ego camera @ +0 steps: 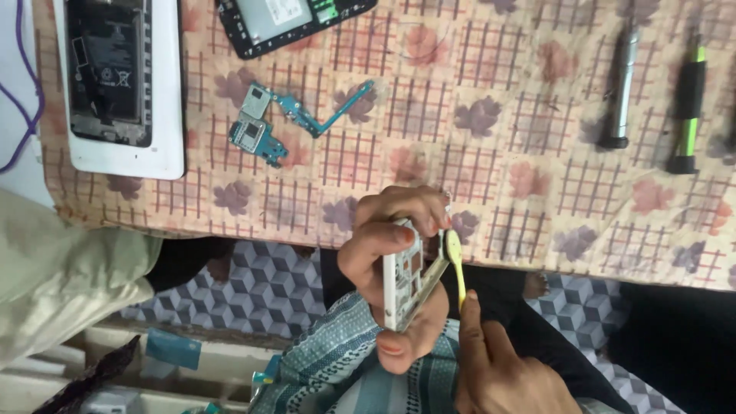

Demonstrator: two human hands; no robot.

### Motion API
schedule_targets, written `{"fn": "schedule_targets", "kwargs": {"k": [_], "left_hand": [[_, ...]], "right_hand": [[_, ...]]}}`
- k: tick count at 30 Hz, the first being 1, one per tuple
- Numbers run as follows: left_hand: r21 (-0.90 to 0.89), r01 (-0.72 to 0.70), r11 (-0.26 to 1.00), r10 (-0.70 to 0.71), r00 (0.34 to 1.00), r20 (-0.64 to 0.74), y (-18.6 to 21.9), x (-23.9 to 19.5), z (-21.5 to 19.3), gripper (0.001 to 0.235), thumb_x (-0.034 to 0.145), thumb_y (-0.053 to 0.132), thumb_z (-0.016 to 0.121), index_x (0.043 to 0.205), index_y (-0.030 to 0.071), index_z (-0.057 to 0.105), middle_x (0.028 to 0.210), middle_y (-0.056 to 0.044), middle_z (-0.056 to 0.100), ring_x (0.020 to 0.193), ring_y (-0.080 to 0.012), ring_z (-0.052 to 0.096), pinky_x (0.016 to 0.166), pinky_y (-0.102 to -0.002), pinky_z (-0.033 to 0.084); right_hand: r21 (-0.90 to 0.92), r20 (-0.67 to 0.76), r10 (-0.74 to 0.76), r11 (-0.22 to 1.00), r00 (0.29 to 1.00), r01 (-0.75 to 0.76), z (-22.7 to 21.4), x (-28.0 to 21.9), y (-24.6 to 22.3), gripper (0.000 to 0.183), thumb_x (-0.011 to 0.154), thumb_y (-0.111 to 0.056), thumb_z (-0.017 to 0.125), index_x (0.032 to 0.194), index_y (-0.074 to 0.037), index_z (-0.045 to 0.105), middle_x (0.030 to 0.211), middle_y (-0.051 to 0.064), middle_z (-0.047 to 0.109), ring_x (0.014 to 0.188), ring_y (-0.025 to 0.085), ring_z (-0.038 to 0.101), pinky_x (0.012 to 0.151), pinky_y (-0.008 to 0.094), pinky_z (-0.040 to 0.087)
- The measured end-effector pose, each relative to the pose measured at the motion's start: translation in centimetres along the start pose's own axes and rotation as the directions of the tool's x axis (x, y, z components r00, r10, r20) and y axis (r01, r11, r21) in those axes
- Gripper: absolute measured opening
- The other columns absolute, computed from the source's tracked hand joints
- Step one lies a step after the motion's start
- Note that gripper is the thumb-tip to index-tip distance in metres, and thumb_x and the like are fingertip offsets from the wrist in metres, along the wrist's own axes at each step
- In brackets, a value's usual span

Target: The person cleans the internal components and casing of a disassembled mobile phone using a toothbrush and a screwdriver. They brush the battery area and circuit board, then clean the empty phone casing.

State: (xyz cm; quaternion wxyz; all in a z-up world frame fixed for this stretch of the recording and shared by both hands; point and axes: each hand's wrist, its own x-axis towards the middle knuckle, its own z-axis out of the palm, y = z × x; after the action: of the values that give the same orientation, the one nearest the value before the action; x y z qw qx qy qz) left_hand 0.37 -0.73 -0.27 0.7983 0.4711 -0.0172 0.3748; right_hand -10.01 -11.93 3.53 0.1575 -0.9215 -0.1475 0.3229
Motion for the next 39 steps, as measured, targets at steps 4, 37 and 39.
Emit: {"fn": "schedule_targets", "kwargs": {"k": [4,37,39], "left_hand": [[0.038,0.052,0.998,-0.052,0.999,-0.012,0.4,-0.4,0.0,0.075,0.095,0.075,0.044,0.117,0.003,0.045,0.098,-0.020,0.049,0.080,-0.0277,0.054,0.069,-0.047,0.052],[-0.323,0.614,0.720,-0.502,0.782,0.369,2.5,3.5,-4.0,0.062,0.103,0.054,0.057,0.132,0.000,0.048,0.114,-0.023,0.054,0.099,-0.0294,0.054,0.090,-0.047,0.048],[-0.340,0.628,0.700,-0.510,0.773,0.378,2.4,3.6,-4.0,0.062,0.103,0.053,0.057,0.133,0.000,0.048,0.112,-0.022,0.053,0.099,-0.0286,0.054,0.090,-0.047,0.048]], "right_hand": [[0.105,-0.253,-0.013,0.994,0.967,0.040,-0.9,0.7,-0.4,0.084,0.065,-0.006,0.068,0.144,0.012,0.047,0.081,0.016,0.062,0.042,0.031,0.063,0.036,0.041,0.053],[0.057,-0.415,-0.250,0.953,0.875,0.299,-1.2,0.7,2.8,0.074,0.059,0.004,0.071,0.132,-0.005,0.063,0.083,0.003,0.062,0.057,0.019,0.064,0.051,0.035,0.055],[0.095,-0.425,-0.312,0.918,0.850,0.384,-0.6,1.2,3.0,0.077,0.059,0.002,0.073,0.135,-0.003,0.062,0.081,0.004,0.060,0.058,0.018,0.064,0.049,0.034,0.054]]}}
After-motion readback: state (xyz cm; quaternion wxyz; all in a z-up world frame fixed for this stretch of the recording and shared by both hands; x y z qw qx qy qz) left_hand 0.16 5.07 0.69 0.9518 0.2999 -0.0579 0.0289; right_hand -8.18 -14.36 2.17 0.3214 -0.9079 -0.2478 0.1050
